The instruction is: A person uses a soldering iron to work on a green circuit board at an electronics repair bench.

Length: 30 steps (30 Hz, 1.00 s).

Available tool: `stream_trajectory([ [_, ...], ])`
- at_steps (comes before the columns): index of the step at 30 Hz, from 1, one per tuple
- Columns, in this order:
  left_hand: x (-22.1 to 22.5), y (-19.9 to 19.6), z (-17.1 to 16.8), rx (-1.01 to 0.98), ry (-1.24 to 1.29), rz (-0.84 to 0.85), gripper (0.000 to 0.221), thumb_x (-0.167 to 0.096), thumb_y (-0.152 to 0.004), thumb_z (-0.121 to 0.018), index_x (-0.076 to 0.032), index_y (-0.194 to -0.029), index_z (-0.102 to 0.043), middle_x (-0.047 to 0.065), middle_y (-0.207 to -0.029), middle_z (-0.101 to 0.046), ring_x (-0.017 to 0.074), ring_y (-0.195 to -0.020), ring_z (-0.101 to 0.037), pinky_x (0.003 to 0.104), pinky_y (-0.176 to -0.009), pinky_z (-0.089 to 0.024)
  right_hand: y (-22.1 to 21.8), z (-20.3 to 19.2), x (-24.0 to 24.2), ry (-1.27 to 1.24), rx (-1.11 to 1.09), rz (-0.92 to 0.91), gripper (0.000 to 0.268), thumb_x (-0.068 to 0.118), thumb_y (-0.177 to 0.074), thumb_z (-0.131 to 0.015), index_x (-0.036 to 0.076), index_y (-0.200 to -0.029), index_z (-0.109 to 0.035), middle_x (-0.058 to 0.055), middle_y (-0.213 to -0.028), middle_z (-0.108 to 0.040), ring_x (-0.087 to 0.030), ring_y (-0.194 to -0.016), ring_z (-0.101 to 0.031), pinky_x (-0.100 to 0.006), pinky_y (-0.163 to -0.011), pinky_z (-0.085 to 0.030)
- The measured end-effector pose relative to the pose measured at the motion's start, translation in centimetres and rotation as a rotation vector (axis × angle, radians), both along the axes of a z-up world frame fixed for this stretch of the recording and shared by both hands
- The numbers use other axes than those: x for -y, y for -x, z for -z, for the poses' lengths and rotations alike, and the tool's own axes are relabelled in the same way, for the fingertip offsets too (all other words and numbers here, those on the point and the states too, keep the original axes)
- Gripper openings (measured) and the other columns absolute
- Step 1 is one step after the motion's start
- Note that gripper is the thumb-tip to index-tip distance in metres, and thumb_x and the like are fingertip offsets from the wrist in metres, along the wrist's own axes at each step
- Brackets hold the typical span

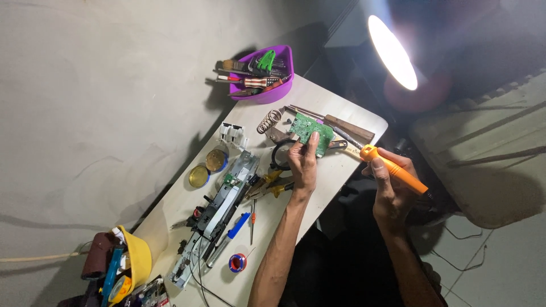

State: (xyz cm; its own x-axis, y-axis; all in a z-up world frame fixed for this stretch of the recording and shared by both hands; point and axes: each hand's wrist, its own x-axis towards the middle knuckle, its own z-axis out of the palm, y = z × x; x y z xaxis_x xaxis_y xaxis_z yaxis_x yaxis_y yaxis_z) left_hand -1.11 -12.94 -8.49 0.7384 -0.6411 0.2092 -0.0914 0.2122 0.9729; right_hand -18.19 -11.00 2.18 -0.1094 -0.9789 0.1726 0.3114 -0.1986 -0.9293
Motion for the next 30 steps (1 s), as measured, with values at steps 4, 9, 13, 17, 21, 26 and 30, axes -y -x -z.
stream_trajectory([
  [4, 0.3, -0.5, 1.8, 0.001, -0.006, -0.006, 0.017, -0.019, -0.099, -0.07, -0.006, -0.092, -0.079, 0.009, -0.08, -0.075, 0.0079, -0.077, -0.064, 0.03, -0.079, -0.053, 0.0, -0.2, 0.0, -0.001, -0.01, -0.005, 0.028, 0.013, -0.098, -0.072, -0.006, -0.118, -0.067, -0.023, -0.088, -0.066, -0.021, -0.067, -0.066, -0.033, -0.072, -0.06],
  [9, 0.0, -0.1, 0.3, -0.005, -0.004, -0.009, 0.016, -0.018, -0.098, -0.07, -0.005, -0.095, -0.079, 0.009, -0.084, -0.076, 0.0089, -0.082, -0.064, 0.032, -0.08, -0.054, 0.1, 0.2, 0.0, 0.018, -0.027, -0.008, 0.027, 0.013, -0.099, -0.072, -0.006, -0.118, -0.067, -0.023, -0.088, -0.067, -0.021, -0.067, -0.066, -0.033, -0.072, -0.06],
  [13, 0.2, -0.3, 1.1, -0.047, 0.0, 0.001, 0.017, -0.017, -0.098, -0.07, -0.004, -0.094, -0.08, 0.01, -0.079, -0.076, 0.0107, -0.076, -0.068, 0.032, -0.076, -0.057, 0.0, 0.1, 0.0, 0.006, -0.033, -0.011, 0.026, 0.012, -0.099, -0.071, -0.007, -0.116, -0.066, -0.02, -0.081, -0.066, -0.02, -0.064, -0.064, -0.031, -0.068, -0.057],
  [17, 0.2, -0.6, 1.1, -0.049, 0.01, 0.002, 0.017, -0.016, -0.097, -0.07, -0.003, -0.093, -0.08, 0.011, -0.077, -0.075, 0.0127, -0.073, -0.07, 0.032, -0.075, -0.059, -0.2, -0.3, -0.1, -0.006, -0.023, -0.008, 0.024, 0.012, -0.099, -0.071, -0.005, -0.115, -0.067, -0.02, -0.082, -0.067, -0.018, -0.064, -0.062, -0.029, -0.067, -0.056],
  [21, 0.2, -0.7, 1.4, -0.039, -0.01, 0.004, 0.017, -0.016, -0.097, -0.069, -0.003, -0.094, -0.079, 0.012, -0.078, -0.076, 0.0123, -0.075, -0.07, 0.032, -0.076, -0.059, 0.0, 0.4, 0.2, 0.015, -0.044, 0.002, 0.025, 0.01, -0.098, -0.072, -0.008, -0.114, -0.067, -0.02, -0.078, -0.066, -0.02, -0.063, -0.065, -0.03, -0.066, -0.058],
  [26, 0.2, -0.6, 1.5, -0.017, -0.01, -0.014, 0.016, -0.017, -0.097, -0.07, -0.003, -0.096, -0.079, 0.01, -0.082, -0.076, 0.0095, -0.081, -0.064, 0.033, -0.079, -0.056, 0.0, -0.9, -0.3, -0.006, -0.046, -0.037, 0.025, 0.011, -0.099, -0.071, -0.008, -0.116, -0.066, -0.021, -0.082, -0.067, -0.02, -0.065, -0.064, -0.032, -0.069, -0.057],
  [30, 0.0, 0.0, 0.1, -0.026, 0.001, -0.012, 0.017, -0.018, -0.099, -0.07, -0.004, -0.098, -0.079, 0.011, -0.085, -0.076, 0.0101, -0.083, -0.065, 0.033, -0.08, -0.056, 0.0, -0.7, -0.2, -0.017, -0.001, -0.044, 0.025, 0.011, -0.1, -0.07, -0.006, -0.117, -0.066, -0.018, -0.083, -0.066, -0.018, -0.067, -0.065, -0.03, -0.071, -0.058],
])
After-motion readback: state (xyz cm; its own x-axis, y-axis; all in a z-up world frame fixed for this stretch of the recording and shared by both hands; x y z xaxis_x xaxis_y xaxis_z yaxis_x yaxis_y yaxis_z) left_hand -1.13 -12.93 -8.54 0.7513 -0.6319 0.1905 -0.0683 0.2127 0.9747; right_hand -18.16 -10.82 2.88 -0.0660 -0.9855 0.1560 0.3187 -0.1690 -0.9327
